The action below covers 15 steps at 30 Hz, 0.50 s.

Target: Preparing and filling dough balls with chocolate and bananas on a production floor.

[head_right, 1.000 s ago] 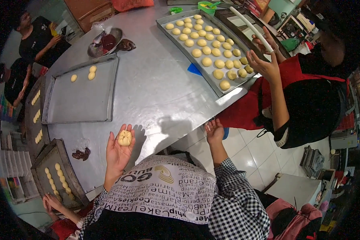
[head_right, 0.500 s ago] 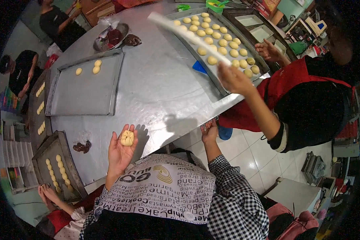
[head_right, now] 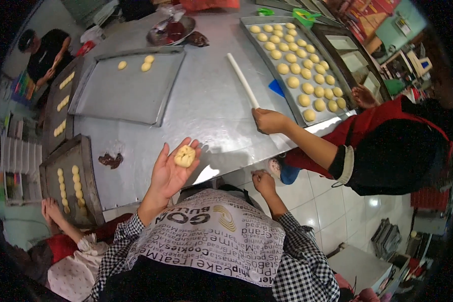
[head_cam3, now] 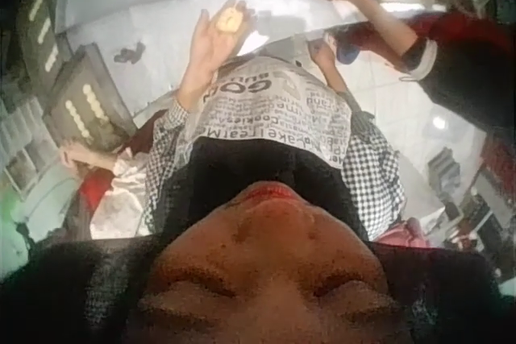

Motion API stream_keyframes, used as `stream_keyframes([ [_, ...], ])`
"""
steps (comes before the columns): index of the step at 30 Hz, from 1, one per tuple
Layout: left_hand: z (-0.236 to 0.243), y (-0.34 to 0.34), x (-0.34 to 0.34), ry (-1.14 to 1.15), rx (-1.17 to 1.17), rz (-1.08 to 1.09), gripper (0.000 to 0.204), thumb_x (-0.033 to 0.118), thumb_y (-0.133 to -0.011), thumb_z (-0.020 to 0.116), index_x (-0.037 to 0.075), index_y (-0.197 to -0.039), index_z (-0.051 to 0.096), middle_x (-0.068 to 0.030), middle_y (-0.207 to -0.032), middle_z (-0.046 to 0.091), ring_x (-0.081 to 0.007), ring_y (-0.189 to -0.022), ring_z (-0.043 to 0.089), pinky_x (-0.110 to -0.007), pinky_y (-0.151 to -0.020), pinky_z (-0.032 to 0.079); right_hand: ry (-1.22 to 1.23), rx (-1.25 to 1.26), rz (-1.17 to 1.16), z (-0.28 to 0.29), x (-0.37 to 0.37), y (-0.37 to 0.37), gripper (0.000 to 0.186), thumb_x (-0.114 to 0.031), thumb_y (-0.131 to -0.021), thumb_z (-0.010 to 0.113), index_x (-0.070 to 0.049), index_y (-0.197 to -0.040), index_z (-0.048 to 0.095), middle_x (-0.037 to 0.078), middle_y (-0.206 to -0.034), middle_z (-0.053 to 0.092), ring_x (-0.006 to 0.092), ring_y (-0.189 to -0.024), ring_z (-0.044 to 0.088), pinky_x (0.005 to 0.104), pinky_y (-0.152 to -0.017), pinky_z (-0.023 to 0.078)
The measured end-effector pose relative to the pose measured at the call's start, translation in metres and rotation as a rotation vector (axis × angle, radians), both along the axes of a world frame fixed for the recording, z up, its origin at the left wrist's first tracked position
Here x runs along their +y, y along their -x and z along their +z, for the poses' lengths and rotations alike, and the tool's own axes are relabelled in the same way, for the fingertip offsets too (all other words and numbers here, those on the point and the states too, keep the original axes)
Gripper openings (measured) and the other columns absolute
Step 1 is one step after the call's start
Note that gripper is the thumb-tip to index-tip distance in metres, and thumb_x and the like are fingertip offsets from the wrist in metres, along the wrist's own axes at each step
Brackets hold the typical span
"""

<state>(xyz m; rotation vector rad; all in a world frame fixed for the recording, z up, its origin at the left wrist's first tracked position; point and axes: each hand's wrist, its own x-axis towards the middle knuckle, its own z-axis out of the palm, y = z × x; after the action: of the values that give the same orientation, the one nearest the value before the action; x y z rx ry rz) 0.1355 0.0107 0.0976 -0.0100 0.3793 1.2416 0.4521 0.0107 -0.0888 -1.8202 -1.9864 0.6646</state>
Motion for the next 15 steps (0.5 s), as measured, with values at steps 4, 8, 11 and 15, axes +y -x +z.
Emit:
stream_keyframes([
  [4, 0.017, -0.003, 0.004, -0.086, -0.008, -0.022, 0.058, 0.047, -0.098, 0.033, 0.002, -0.135, 0.038, -0.0162, -0.138, 0.041, -0.0298, -0.125, 0.042, -0.043, -0.104, 0.038, 0.332, 0.091, 0.076, 0.083, 0.015, 0.028, 0.020, -0.019, -0.087, 0.055, -0.002, -0.096, 0.062, 0.020, -0.086, 0.062, 0.0323, -0.073, 0.063, 0.0389, -0.064, 0.048],
  [8, 0.027, -0.011, 0.000, -0.122, 0.097, 0.060, 0.057, 0.048, -0.098, 0.032, 0.005, -0.134, 0.039, -0.0142, -0.139, 0.041, -0.0289, -0.126, 0.042, -0.042, -0.104, 0.038, -0.312, 0.483, 0.297, 0.184, 0.036, 0.089, 0.014, 0.000, -0.082, 0.056, -0.001, -0.096, 0.058, 0.016, -0.091, 0.058, 0.0319, -0.086, 0.059, 0.0369, -0.071, 0.048],
  [11, 0.031, -0.017, -0.005, -0.133, 0.114, 0.114, 0.055, 0.046, -0.099, 0.030, 0.006, -0.136, 0.036, -0.0119, -0.139, 0.041, -0.0266, -0.127, 0.042, -0.040, -0.103, 0.040, -0.390, 0.432, 0.525, 0.225, 0.042, 0.117, 0.025, -0.001, -0.077, 0.064, -0.003, -0.101, 0.058, 0.015, -0.099, 0.057, 0.0320, -0.093, 0.058, 0.0364, -0.075, 0.048],
  [15, 0.030, -0.010, -0.014, -0.144, 0.155, 0.152, 0.053, 0.044, -0.099, 0.028, 0.008, -0.137, 0.035, -0.0105, -0.139, 0.041, -0.0257, -0.123, 0.045, -0.040, -0.103, 0.040, -0.428, 0.357, 0.542, 0.241, 0.041, 0.150, 0.034, -0.009, -0.068, 0.074, -0.004, -0.100, 0.061, 0.013, -0.099, 0.057, 0.0313, -0.091, 0.057, 0.0368, -0.079, 0.047],
])
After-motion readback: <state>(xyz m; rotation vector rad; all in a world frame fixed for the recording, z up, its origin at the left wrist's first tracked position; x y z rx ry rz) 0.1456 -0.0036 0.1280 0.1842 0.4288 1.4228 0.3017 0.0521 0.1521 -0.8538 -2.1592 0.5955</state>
